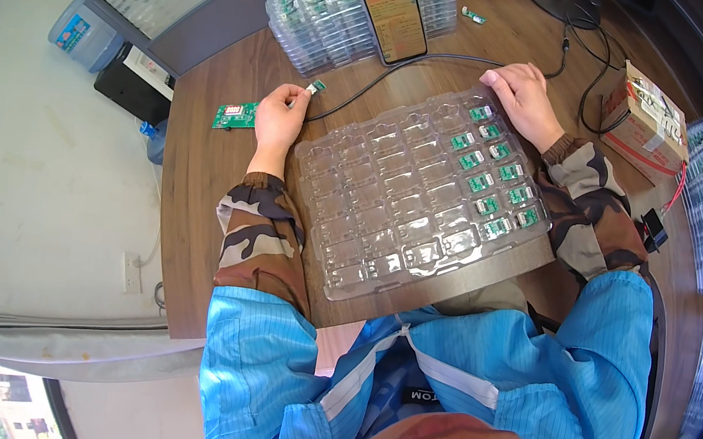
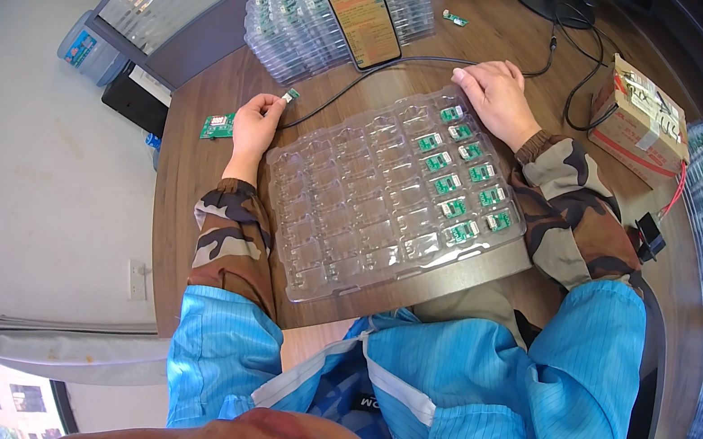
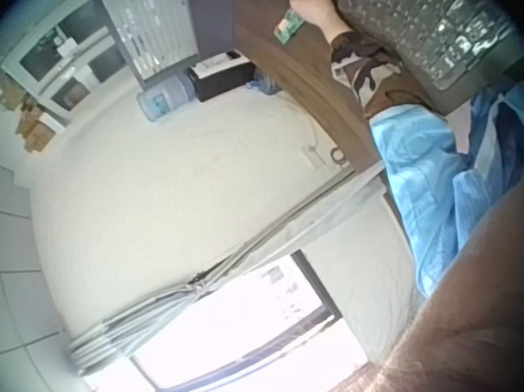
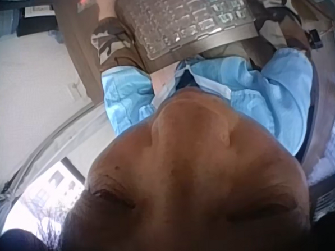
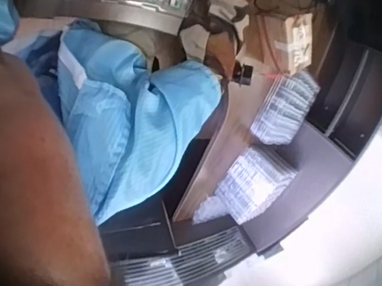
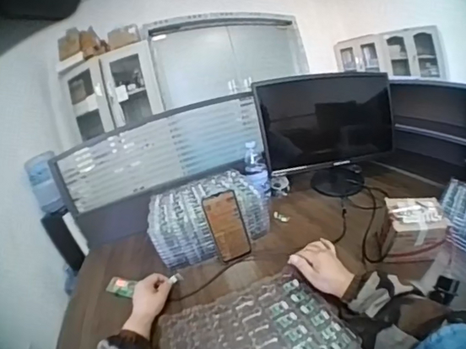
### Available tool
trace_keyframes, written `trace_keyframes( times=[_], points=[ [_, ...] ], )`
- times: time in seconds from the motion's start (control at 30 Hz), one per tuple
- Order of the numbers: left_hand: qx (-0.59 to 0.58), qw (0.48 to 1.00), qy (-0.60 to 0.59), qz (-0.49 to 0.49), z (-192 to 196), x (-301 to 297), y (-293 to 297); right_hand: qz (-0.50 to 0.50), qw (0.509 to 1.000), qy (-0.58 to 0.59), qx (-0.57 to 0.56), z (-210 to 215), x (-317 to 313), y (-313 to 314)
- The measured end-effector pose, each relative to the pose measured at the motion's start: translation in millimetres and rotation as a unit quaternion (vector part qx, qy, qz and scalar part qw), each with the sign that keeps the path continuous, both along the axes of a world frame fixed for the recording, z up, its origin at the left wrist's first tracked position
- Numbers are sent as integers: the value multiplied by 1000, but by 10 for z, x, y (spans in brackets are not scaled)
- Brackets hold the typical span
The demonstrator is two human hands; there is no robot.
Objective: Manually placing small green circuit board components into a plastic organizer tray grid.
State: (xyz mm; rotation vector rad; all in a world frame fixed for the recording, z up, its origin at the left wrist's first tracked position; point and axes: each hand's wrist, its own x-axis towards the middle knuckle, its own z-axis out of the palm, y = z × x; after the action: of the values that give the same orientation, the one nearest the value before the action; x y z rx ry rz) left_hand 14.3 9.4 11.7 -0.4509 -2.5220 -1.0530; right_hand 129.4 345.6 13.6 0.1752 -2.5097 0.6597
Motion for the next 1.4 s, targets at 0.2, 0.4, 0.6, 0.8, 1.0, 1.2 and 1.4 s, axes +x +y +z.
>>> trace_keyframes(
  times=[0.2,0.4,0.6,0.8,1.0,1.2,1.4],
  points=[
    [6,1000,-12,2,-17,8,3,32,991,129,1,369,515,-93],
    [5,1000,-14,2,-15,1,7,-144,968,52,199,528,1592,96],
    [-2,1000,-18,7,-17,-30,-21,-338,873,-118,331,488,2262,314],
    [-1,1000,-14,8,-10,-43,-11,-399,825,-205,344,350,2224,445],
    [6,1000,-29,8,-29,28,-7,-412,759,-269,426,209,2118,612],
    [2,1000,-11,2,-15,6,-4,-402,754,-265,447,69,2106,776],
    [-3,1000,-15,9,3,-18,-23,-371,769,-251,456,109,2111,782]
  ],
)
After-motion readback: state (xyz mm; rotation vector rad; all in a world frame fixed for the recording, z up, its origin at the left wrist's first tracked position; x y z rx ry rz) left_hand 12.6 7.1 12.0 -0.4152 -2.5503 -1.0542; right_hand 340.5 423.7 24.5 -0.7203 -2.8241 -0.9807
